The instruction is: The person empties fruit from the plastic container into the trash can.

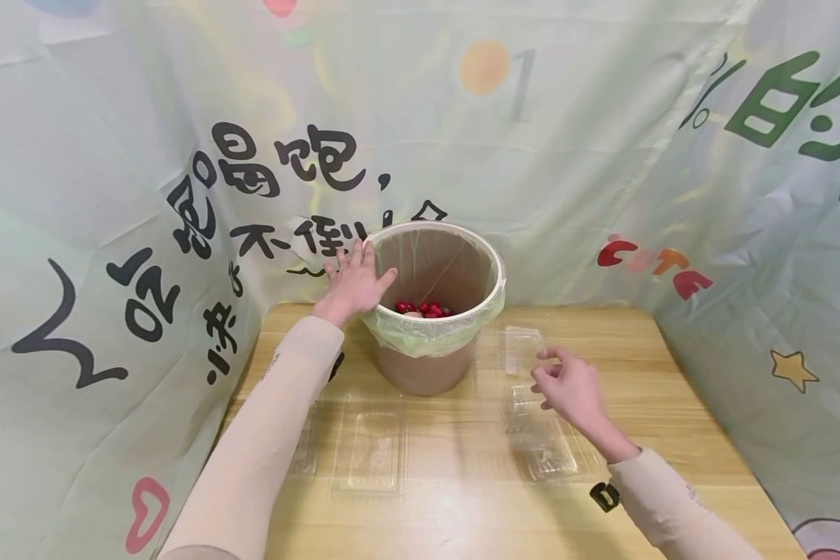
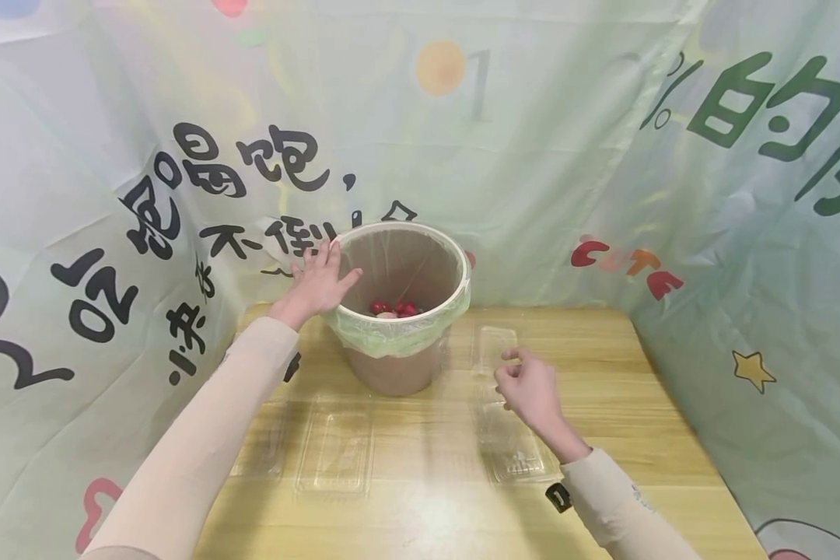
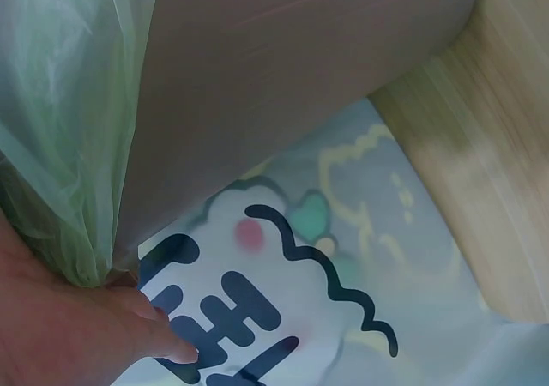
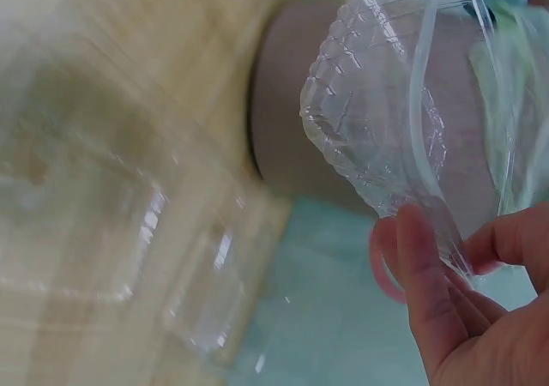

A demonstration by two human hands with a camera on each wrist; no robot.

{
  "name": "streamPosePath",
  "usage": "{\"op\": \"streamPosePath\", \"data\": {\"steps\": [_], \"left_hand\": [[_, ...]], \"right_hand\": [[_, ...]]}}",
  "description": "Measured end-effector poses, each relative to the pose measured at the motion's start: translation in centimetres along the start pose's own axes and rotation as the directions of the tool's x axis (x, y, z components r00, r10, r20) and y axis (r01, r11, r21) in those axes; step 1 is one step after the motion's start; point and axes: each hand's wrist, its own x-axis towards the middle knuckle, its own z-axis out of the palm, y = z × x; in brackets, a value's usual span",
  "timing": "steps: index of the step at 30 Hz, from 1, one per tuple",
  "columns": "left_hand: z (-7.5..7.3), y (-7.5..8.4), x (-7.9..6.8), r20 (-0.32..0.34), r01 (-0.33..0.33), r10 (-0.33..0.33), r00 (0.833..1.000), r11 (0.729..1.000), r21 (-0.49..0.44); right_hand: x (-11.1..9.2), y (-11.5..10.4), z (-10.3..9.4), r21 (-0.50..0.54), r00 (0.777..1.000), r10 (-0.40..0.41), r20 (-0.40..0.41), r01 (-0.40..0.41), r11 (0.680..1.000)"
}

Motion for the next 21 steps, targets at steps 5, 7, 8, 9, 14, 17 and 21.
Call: {"op": "streamPosePath", "data": {"steps": [5, 7, 8, 9, 14, 17, 21], "left_hand": [[0.1, 0.0, 0.0, 0.001, 0.002, -0.002, 1.0, 1.0, 0.003], [0.1, 0.0, 0.1, -0.002, 0.001, -0.001, 1.0, 1.0, 0.004], [0.2, 0.0, 0.1, -0.001, 0.001, -0.001, 1.0, 1.0, 0.005], [0.2, 0.0, 0.1, -0.001, 0.001, -0.001, 1.0, 1.0, 0.004], [0.2, 0.0, 0.1, 0.0, -0.002, 0.002, 1.0, 1.0, 0.004], [0.2, -0.1, 0.1, -0.004, -0.004, 0.004, 1.0, 1.0, 0.004], [0.2, -0.1, 0.1, -0.001, -0.001, 0.001, 1.0, 1.0, 0.01]], "right_hand": [[-0.8, 0.5, 1.8, 0.015, 0.999, 0.013, 0.044, -0.013, 1.0], [-1.1, 0.7, 2.4, 0.016, 0.998, 0.022, 0.058, -0.023, 1.0], [-1.2, 0.8, 2.7, 0.016, 0.998, 0.025, 0.064, -0.026, 1.0], [-1.4, 0.8, 2.9, 0.016, 0.997, 0.029, 0.071, -0.03, 0.999], [-2.1, 1.3, 4.3, 0.025, 0.994, 0.042, 0.101, -0.045, 0.999], [-2.5, 1.5, 5.1, 0.029, 0.993, 0.046, 0.106, -0.049, 0.998], [-2.9, 2.0, 6.0, 0.011, 0.993, 0.04, 0.114, -0.041, 0.999]]}}
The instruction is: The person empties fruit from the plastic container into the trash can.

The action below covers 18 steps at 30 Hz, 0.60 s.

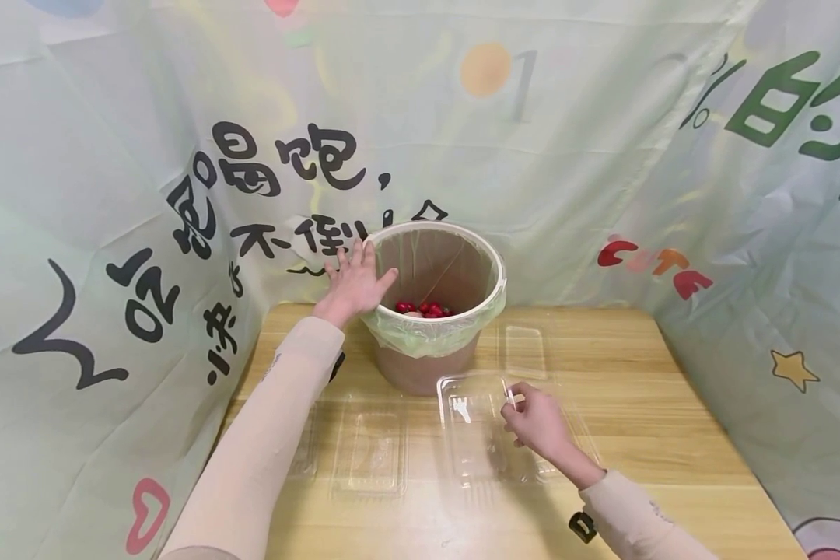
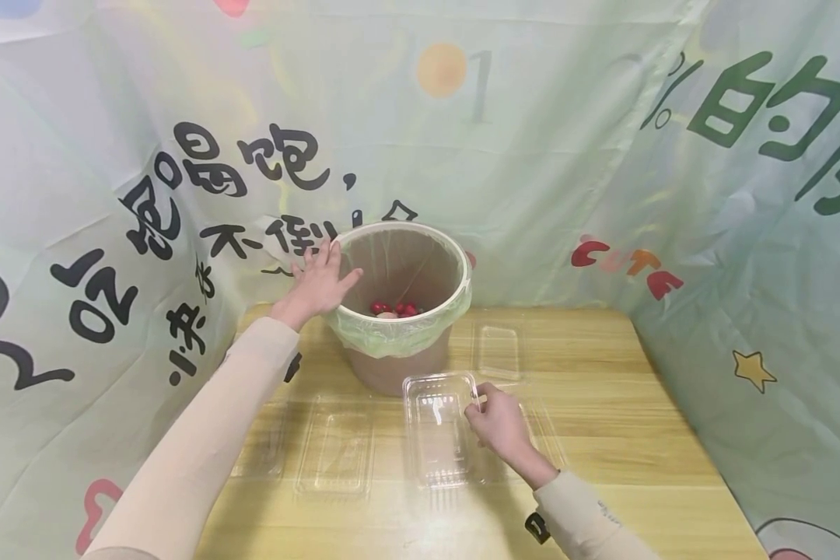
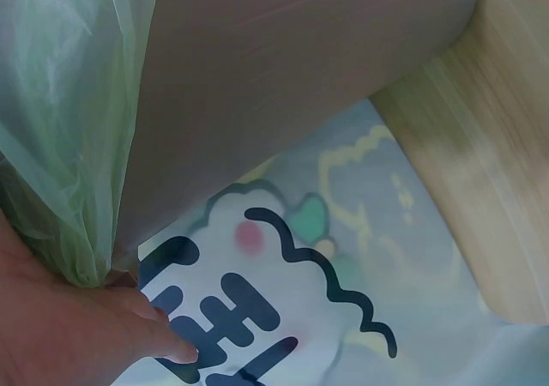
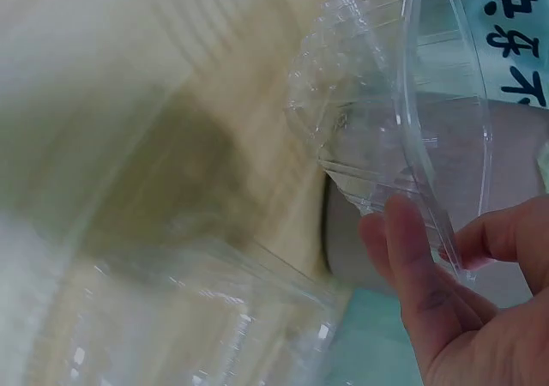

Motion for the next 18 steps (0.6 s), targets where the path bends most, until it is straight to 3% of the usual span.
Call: {"op": "streamPosePath", "data": {"steps": [11, 18], "left_hand": [[0.0, 0.0, 0.0, -0.007, 0.002, -0.002, 1.0, 1.0, -0.003], [0.0, 0.1, -0.1, -0.003, 0.005, -0.005, 1.0, 1.0, -0.01]], "right_hand": [[-0.4, 2.1, 2.6, -0.068, 1.0, -0.005, 0.021, 0.006, 0.998], [-0.2, 3.1, 3.2, -0.178, 0.999, -0.008, 0.05, 0.017, 0.984]]}}
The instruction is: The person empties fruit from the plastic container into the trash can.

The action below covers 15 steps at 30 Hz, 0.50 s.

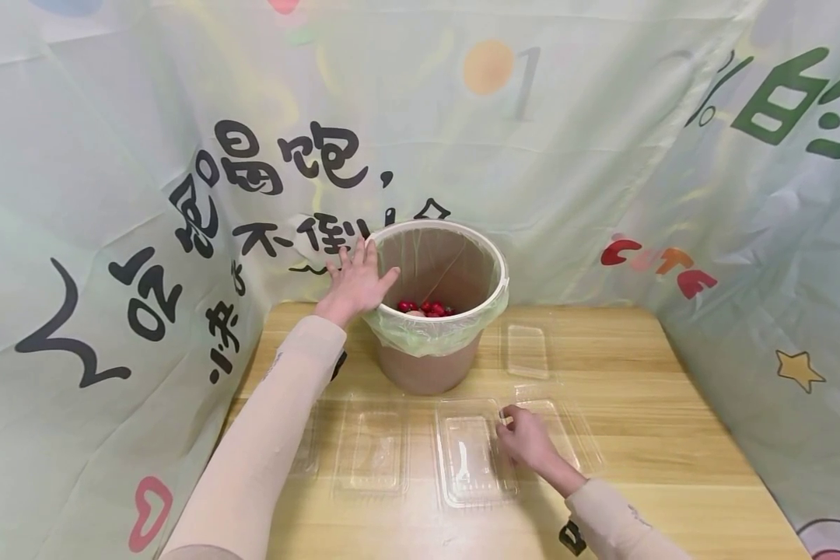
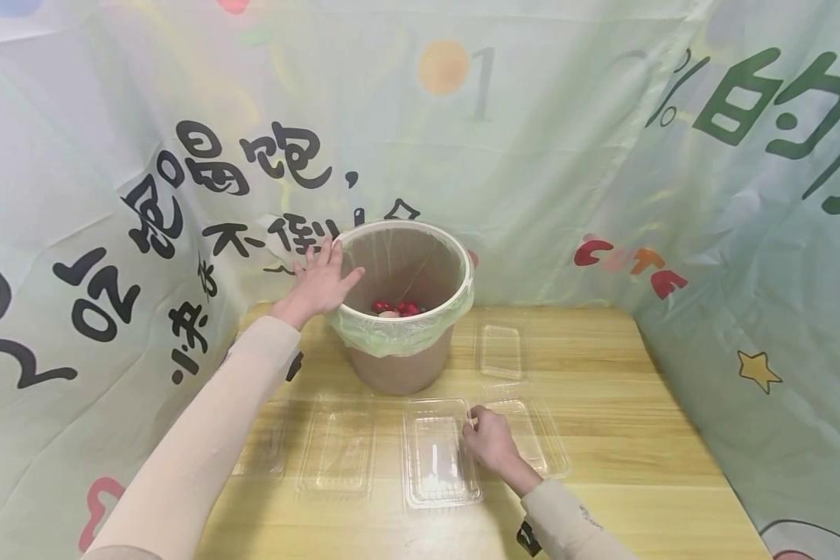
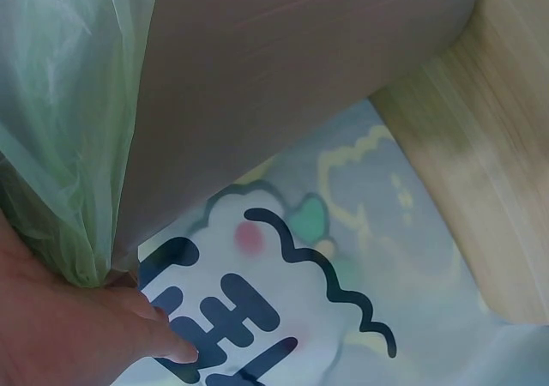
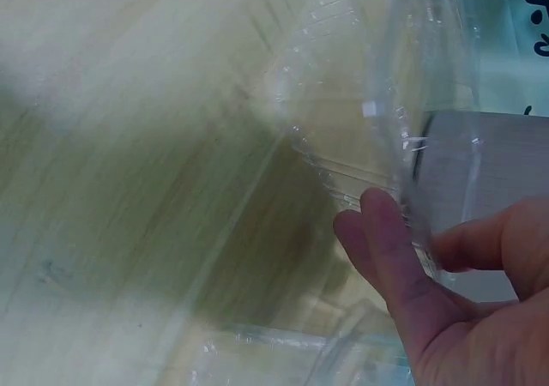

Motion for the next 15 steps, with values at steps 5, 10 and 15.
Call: {"op": "streamPosePath", "data": {"steps": [5, 10, 15], "left_hand": [[-0.1, 0.2, 0.0, 0.003, -0.002, 0.002, 1.0, 1.0, -0.005], [0.0, 0.1, 0.2, -0.001, -0.001, 0.001, 1.0, 1.0, 0.002], [0.2, -0.2, 0.3, -0.004, -0.004, 0.004, 1.0, 1.0, 0.01]], "right_hand": [[0.1, 0.1, 0.0, -0.011, 1.0, 0.007, 0.022, -0.007, 1.0], [0.2, -0.1, -0.3, -0.006, 0.999, 0.003, 0.036, -0.003, 1.0], [0.9, -0.8, -1.4, 0.013, 0.999, -0.004, 0.034, 0.004, 1.0]]}}
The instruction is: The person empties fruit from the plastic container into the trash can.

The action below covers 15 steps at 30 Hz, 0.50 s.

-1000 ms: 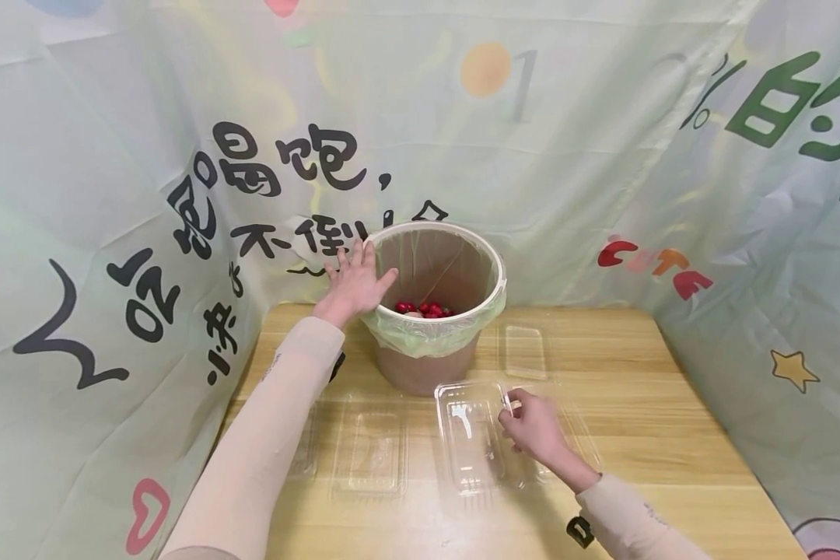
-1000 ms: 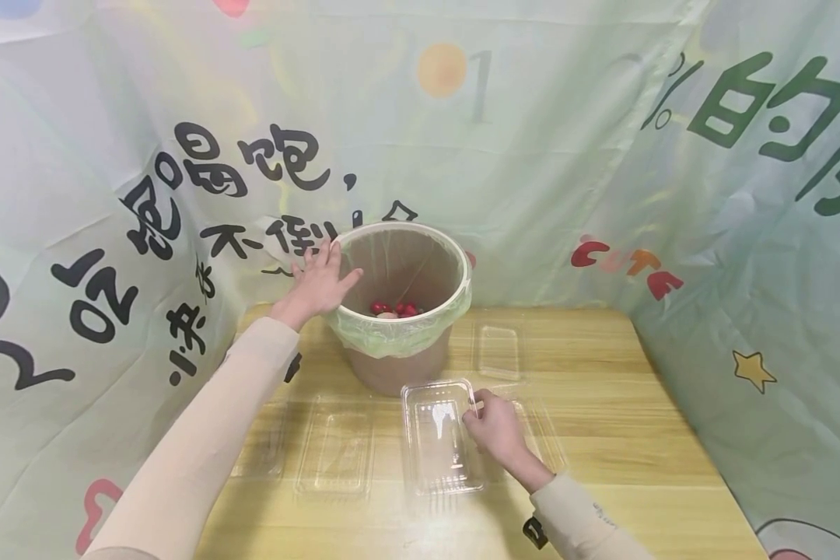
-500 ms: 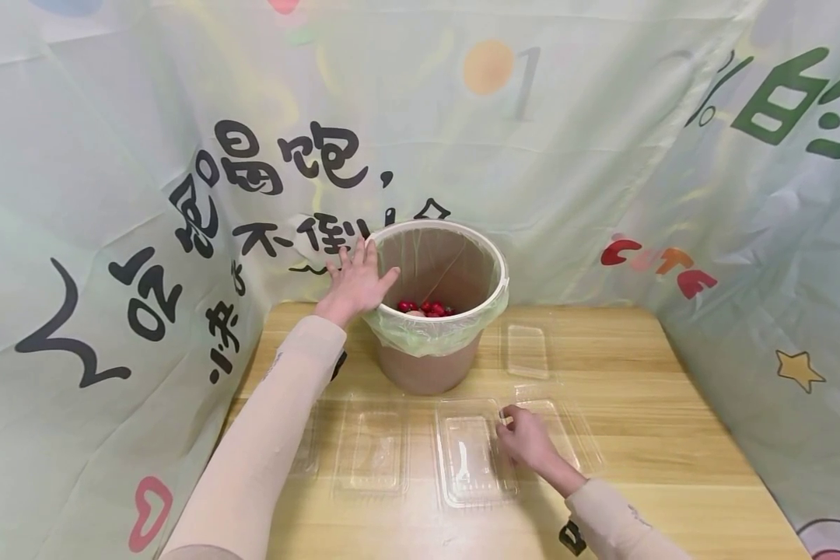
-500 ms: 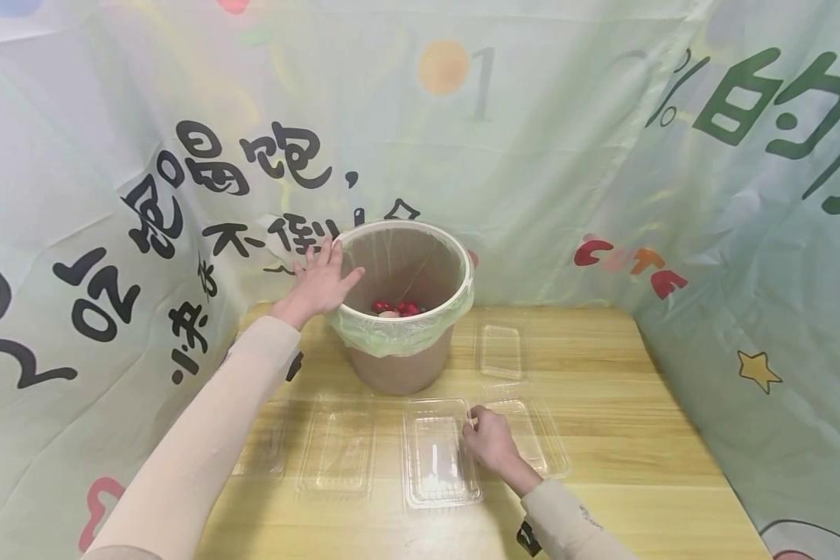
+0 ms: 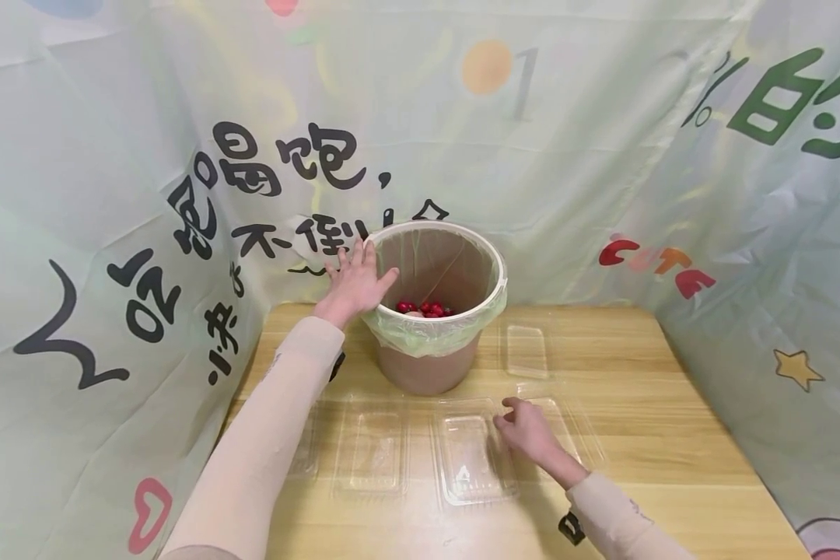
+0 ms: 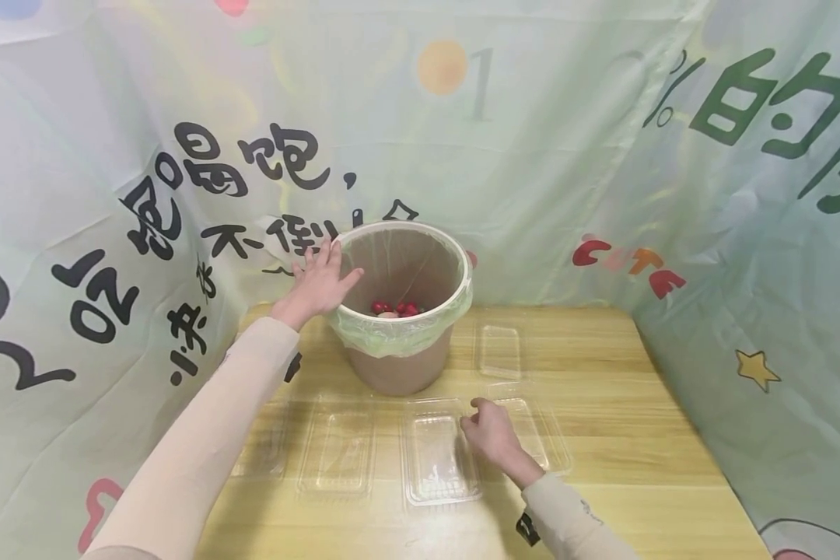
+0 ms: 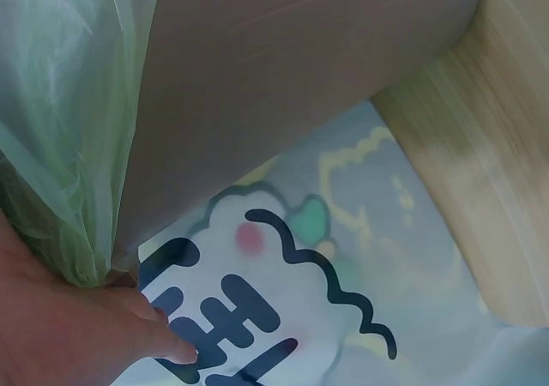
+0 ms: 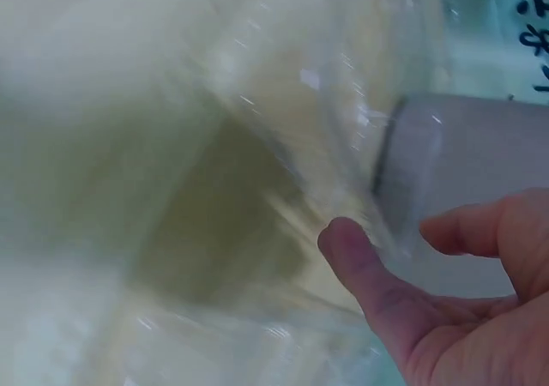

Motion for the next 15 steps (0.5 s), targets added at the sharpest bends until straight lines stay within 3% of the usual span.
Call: {"op": "streamPosePath", "data": {"steps": [5, 9, 12, 15], "left_hand": [[-0.3, -0.7, -0.2, -0.004, -0.002, 0.002, 1.0, 0.999, -0.038], [-1.1, -1.6, -0.5, -0.002, 0.006, -0.006, 1.0, 0.998, -0.07], [-1.9, -1.9, -0.5, -0.013, -0.004, 0.003, 1.0, 0.997, -0.076], [-2.8, -2.1, -0.4, -0.031, -0.017, 0.016, 0.999, 0.998, -0.061]], "right_hand": [[1.5, -1.1, -3.1, 0.038, 1.0, -0.027, 0.011, 0.027, 0.999], [3.5, -1.7, -7.2, 0.045, 0.998, -0.065, 0.021, 0.064, 0.997], [5.2, -2.5, -11.2, -0.001, 0.995, -0.086, -0.044, 0.086, 0.996], [6.7, -4.0, -15.0, -0.083, 0.979, -0.104, -0.173, 0.09, 0.992]]}}
